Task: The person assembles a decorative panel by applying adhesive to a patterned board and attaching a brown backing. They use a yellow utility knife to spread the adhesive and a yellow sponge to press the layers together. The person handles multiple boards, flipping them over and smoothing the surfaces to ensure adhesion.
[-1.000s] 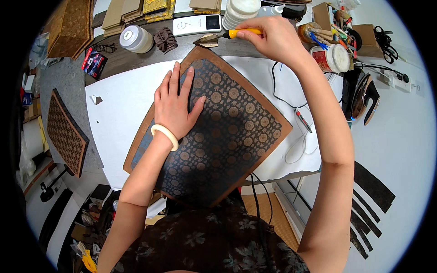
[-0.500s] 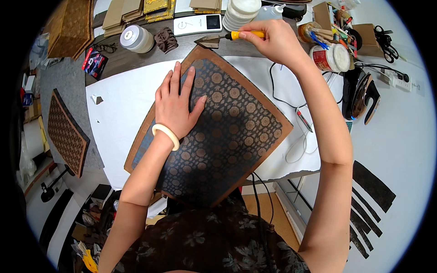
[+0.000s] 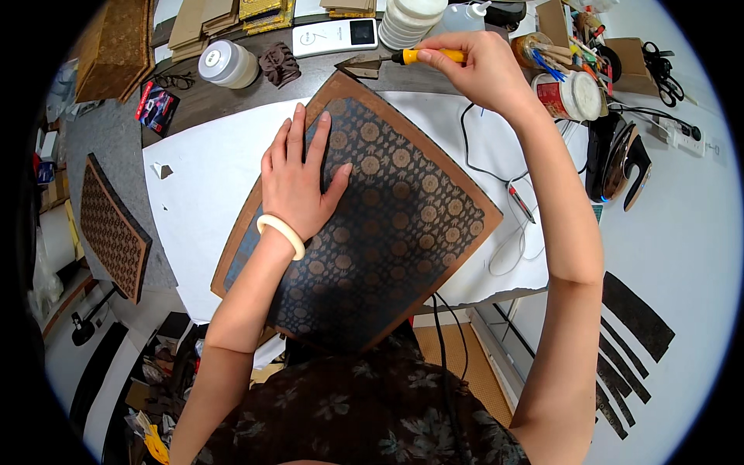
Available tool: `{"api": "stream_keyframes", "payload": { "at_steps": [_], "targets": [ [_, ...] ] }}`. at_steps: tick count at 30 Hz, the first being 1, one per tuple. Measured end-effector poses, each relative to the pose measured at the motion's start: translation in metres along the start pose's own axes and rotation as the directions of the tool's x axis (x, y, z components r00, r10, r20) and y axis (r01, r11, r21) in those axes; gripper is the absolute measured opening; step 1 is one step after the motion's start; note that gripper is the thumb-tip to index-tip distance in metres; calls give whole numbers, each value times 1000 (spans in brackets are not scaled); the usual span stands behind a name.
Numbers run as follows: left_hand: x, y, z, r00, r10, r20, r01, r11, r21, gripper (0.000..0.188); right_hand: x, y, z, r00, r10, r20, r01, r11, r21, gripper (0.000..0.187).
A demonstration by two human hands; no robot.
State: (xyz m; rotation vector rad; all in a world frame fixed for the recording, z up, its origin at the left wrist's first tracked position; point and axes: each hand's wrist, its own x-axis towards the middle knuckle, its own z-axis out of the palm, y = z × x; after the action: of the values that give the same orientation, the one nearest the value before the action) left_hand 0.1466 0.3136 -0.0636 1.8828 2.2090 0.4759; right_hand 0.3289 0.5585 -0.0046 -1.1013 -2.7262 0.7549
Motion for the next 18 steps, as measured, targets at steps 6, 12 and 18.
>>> {"api": "stream_keyframes", "payload": {
  "at_steps": [6, 12, 18],
  "targets": [
    [1, 1, 0, 1000, -10, 18, 10, 1000, -2, 69, 2, -2, 1, 984, -176, -21, 173, 980, -95, 22],
    [3, 0, 2, 999, -17, 38, 17, 1000, 13, 69, 3, 9, 3, 979, -161, -128, 170, 983, 68, 22],
    [5, 1, 3, 998, -31, 62, 30, 1000, 7, 70, 8, 7, 4, 973, -209, -93, 215, 975, 50, 21]
  ]
}}
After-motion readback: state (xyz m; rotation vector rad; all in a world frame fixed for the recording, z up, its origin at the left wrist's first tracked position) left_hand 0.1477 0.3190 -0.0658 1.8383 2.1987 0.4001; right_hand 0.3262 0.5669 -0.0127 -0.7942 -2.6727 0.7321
